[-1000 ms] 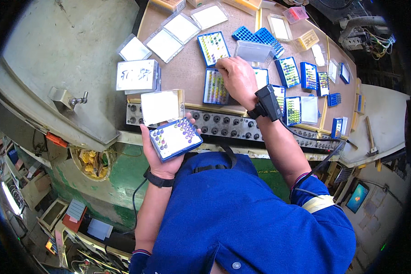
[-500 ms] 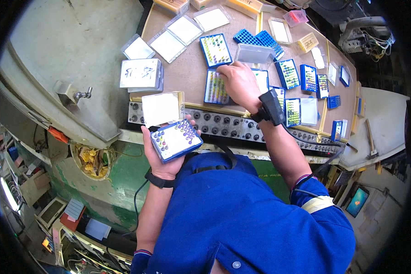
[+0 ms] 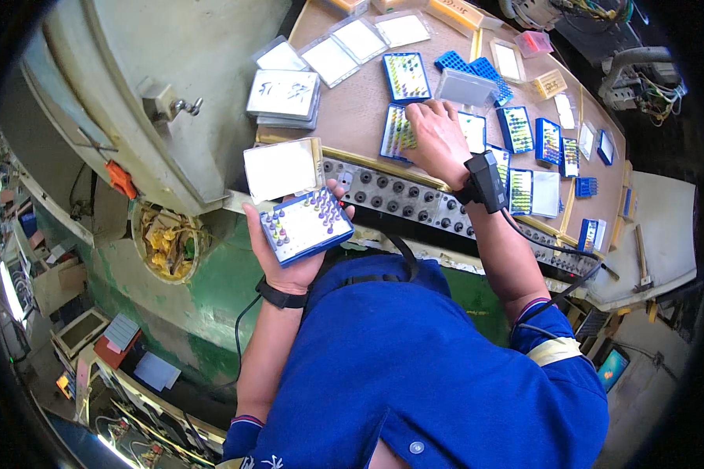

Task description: The person sorts small electronic components by hand from storage boxes into organized grid trays on a factory workbench.

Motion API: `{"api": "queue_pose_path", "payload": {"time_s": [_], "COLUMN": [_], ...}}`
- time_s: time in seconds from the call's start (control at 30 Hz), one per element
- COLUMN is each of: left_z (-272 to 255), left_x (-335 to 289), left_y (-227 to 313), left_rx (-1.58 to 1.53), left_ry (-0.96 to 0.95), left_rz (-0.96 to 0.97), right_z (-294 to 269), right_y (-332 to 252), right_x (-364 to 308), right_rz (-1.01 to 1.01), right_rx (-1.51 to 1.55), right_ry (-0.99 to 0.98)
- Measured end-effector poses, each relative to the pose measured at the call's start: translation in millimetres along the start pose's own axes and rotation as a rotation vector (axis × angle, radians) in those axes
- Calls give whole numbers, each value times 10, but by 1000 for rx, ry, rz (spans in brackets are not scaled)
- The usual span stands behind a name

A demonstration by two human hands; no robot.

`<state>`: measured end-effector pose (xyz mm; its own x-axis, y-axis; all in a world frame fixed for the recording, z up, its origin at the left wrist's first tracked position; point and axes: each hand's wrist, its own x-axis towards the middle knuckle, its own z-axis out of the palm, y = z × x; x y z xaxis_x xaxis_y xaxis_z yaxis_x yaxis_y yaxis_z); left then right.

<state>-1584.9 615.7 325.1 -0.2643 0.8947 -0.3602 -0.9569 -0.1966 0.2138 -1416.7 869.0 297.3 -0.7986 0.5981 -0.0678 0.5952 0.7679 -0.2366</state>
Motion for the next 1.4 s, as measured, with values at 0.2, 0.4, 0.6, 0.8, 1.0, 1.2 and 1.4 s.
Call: {"api": "queue_pose_path", "payload": {"time_s": [0.2, 0.4, 0.6, 0.8, 1.0, 1.2, 1.4], "left_z": [-84, -130, -194, -173, -198, -257, -247], "left_x": [-182, -245, -240, -133, 16, 127, 168], "left_y": [66, 147, 168, 75, 84, 125, 163], "left_rx": [17, 3, -1, 71, 99, -15, -31], "left_ry": [9, 12, 93, 159, 156, 107, 197], "left_rz": [41, 66, 168, 136, 71, 5, 1], "right_z": [235, 363, -216, -63, -19, 245, 398], "right_y": [-230, -597, -1140, -1123, -980, -427, -317], "right_x": [154, 215, -283, -342, -253, 367, 612], "right_rz": [0, -48, -317, -309, -275, 155, 43], "right_rx": [183, 373, 1066, 1015, 988, 793, 654], "right_ry": [28, 152, -79, -115, -96, 335, 244]}}
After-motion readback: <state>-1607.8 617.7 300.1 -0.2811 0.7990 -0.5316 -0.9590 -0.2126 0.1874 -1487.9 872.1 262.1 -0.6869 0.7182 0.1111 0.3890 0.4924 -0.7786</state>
